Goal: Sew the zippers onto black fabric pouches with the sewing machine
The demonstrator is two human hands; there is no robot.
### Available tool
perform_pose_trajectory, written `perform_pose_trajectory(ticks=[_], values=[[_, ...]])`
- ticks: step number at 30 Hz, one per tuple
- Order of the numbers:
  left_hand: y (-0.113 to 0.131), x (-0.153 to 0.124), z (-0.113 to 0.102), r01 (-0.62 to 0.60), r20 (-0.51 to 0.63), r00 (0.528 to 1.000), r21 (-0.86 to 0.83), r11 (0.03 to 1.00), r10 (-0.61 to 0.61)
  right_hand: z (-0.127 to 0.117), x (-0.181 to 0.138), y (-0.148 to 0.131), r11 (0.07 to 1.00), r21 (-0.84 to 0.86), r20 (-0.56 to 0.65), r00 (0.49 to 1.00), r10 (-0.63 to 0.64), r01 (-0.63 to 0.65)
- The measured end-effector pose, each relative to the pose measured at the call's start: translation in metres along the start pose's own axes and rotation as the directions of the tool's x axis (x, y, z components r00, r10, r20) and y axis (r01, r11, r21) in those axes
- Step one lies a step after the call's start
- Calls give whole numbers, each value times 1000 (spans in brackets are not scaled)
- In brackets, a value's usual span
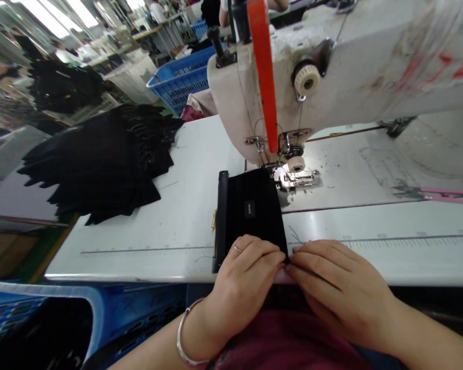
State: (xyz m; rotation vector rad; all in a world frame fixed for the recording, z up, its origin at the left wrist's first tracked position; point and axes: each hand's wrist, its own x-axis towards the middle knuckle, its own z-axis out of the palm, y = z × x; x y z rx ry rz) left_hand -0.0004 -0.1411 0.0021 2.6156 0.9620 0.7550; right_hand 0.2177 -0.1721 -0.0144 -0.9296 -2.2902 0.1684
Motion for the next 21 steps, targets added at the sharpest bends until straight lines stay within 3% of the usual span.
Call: perform_pose_trajectory(ticks=[11, 18, 21], values=[[-5, 0, -5, 52, 10, 999, -150, 987, -51, -5, -7, 4, 994, 106, 31, 999, 33, -36], [-3, -12, -6, -40, 85, 996, -15, 999, 42, -2, -7, 4, 997, 65, 30, 999, 28, -30], [3, -10, -19, -109, 203, 975, 85, 990, 90, -2, -2, 4, 999, 50, 16, 1000, 17, -17]])
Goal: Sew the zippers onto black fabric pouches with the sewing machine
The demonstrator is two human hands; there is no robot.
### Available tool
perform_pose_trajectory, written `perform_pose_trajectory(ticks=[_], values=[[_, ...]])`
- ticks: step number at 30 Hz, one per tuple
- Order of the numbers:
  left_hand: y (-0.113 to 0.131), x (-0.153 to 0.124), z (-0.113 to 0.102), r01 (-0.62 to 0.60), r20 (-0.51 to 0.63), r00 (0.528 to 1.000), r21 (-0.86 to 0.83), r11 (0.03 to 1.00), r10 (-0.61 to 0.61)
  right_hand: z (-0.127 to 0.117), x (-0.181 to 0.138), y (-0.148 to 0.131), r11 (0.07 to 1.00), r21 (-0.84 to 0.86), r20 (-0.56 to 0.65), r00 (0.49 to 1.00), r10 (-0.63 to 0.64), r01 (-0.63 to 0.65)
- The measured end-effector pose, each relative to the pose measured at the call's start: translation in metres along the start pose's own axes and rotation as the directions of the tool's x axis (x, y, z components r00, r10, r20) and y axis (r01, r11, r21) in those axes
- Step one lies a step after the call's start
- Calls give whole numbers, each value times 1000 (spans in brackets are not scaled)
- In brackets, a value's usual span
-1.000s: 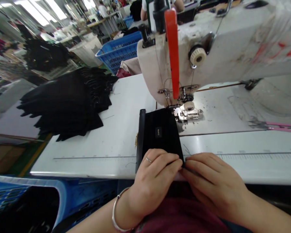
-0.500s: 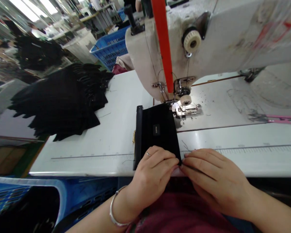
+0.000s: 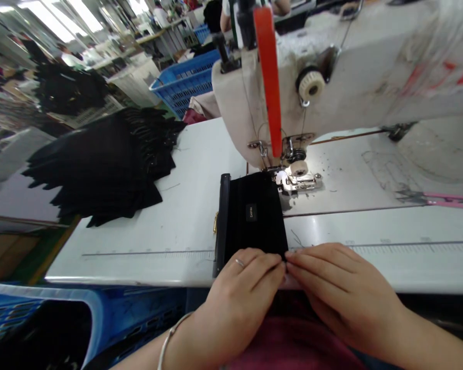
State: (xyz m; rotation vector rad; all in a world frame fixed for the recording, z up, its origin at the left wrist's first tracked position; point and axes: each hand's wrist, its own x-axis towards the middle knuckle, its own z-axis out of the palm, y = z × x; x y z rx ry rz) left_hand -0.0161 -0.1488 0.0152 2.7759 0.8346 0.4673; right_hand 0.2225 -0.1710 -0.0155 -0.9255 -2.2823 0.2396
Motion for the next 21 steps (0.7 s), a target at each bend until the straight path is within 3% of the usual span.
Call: perform_pose_trajectory(ticks=[2, 5, 10, 15, 21], values=[[-3, 8, -11, -42, 86, 996, 76, 996, 35, -2, 6, -1, 1000, 4, -20, 1000, -5, 5], [-19, 29, -18, -24, 119, 993, 179, 984, 3, -5, 14, -4, 1000, -15, 8, 1000, -9, 9], [-52, 48, -5, 21, 162, 986, 164, 986, -48, -3, 17, -8, 996, -81, 33, 999, 42, -40], [-59, 48, -2, 25, 141, 989, 181, 983, -51, -6, 23, 1, 993, -117, 65, 997, 35, -27], [-61, 39, -15, -210, -7, 978, 7, 978, 210, -10, 43, 22, 993, -107, 177, 983, -39, 58]])
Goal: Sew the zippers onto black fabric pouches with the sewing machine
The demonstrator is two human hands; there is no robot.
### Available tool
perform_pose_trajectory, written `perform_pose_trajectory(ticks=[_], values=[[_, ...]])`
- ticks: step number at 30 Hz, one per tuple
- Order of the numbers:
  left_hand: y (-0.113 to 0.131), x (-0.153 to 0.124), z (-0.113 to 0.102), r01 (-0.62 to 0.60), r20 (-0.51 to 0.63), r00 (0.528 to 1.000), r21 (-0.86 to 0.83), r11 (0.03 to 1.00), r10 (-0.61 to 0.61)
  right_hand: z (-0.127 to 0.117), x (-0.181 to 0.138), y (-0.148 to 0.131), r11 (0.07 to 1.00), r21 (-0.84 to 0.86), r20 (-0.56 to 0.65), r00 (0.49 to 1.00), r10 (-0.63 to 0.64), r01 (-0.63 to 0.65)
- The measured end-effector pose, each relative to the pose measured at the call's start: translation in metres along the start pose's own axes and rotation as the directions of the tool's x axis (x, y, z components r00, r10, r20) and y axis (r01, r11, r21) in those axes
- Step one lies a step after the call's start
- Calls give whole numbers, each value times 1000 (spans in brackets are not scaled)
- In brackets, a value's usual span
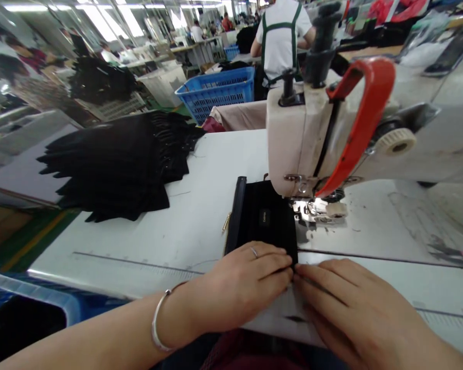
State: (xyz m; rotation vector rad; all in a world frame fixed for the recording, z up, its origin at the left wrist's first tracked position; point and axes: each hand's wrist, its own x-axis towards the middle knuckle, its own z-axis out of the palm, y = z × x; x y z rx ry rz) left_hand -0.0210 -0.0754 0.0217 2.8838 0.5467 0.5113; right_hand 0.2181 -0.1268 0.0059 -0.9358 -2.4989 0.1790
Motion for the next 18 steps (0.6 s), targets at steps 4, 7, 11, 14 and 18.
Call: perform_pose_trajectory(ticks=[4, 7, 11, 14, 18], values=[[-11, -4, 0, -66, -60, 996, -65, 996, 62, -1, 8, 13, 999, 34, 43, 999, -21, 19], [-23, -1, 3, -73, -78, 995, -74, 995, 67, -3, 14, 21, 999, 35, 75, 997, -12, 9], [-38, 6, 5, -97, -73, 993, -40, 994, 94, -5, 24, 32, 1000, 9, 62, 998, -9, 9], [-49, 12, 7, -121, -64, 991, -10, 993, 120, -3, 30, 39, 999, -38, 30, 999, -24, 25], [-62, 21, 10, -132, -100, 986, 22, 991, 134, 0, 34, 47, 993, -114, 7, 1000, -12, 13]])
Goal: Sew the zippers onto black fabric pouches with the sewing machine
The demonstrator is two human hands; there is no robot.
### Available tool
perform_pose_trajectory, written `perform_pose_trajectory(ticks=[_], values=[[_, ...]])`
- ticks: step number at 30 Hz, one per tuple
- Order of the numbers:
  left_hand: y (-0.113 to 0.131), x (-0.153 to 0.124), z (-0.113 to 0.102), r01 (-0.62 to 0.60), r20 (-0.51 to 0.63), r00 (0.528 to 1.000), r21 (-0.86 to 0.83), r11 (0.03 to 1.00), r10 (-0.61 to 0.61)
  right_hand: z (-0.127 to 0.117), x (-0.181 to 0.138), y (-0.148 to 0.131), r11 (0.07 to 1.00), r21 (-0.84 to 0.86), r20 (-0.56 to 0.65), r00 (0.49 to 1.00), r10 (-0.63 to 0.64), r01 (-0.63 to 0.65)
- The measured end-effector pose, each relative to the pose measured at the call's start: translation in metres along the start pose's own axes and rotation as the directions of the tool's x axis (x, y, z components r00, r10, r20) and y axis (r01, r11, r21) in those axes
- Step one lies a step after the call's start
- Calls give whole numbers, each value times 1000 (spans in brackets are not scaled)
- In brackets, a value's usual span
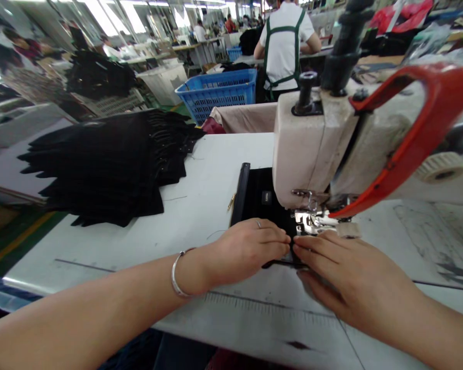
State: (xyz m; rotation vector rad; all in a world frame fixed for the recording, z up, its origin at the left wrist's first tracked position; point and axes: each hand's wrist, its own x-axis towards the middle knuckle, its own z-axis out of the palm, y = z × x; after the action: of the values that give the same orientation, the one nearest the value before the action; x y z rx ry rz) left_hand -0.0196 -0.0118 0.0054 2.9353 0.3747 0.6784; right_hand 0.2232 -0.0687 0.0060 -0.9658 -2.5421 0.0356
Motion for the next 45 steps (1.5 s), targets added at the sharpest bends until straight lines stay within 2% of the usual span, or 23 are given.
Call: perform_pose_trajectory(ticks=[7, 12, 19, 24, 28, 30, 34, 37, 39, 42, 45], values=[[-22, 10, 4, -9, 25, 1000, 71, 997, 7, 8, 5, 12, 990, -105, -36, 995, 94, -97], [-40, 14, 11, 18, 53, 998, 152, 988, -27, 14, 7, 15, 984, -120, -43, 990, 131, -135], [-48, 19, 15, 75, -74, 995, 112, 991, -67, 12, 6, 15, 987, -71, -18, 990, 143, -144], [-47, 19, 15, 124, -70, 991, 97, 988, -118, 11, 7, 16, 988, -16, -4, 988, 152, -152], [-45, 21, 14, 154, -29, 988, 106, 982, -152, 11, 6, 17, 989, -5, 1, 989, 150, -150], [-40, 22, 9, 208, 5, 978, 122, 971, -210, 10, 5, 19, 990, 6, -10, 990, 139, -139], [-24, 25, -11, 330, 181, 920, 126, 936, -348, 7, 2, 20, 992, 39, -33, 992, 124, -123], [-9, 23, -21, 341, 294, 888, 94, 935, -353, 5, -1, 21, 991, 56, -44, 992, 120, -118], [0, 19, -19, 326, 267, 904, 76, 942, -334, 6, -3, 21, 993, 58, -49, 993, 105, -102], [9, 9, -5, 286, 144, 948, 18, 958, -285, 8, -6, 21, 997, 47, -49, 997, 57, -55], [9, 2, 6, 268, 71, 961, -16, 963, -266, 8, -8, 19, 999, 48, -56, 998, -19, 22]])
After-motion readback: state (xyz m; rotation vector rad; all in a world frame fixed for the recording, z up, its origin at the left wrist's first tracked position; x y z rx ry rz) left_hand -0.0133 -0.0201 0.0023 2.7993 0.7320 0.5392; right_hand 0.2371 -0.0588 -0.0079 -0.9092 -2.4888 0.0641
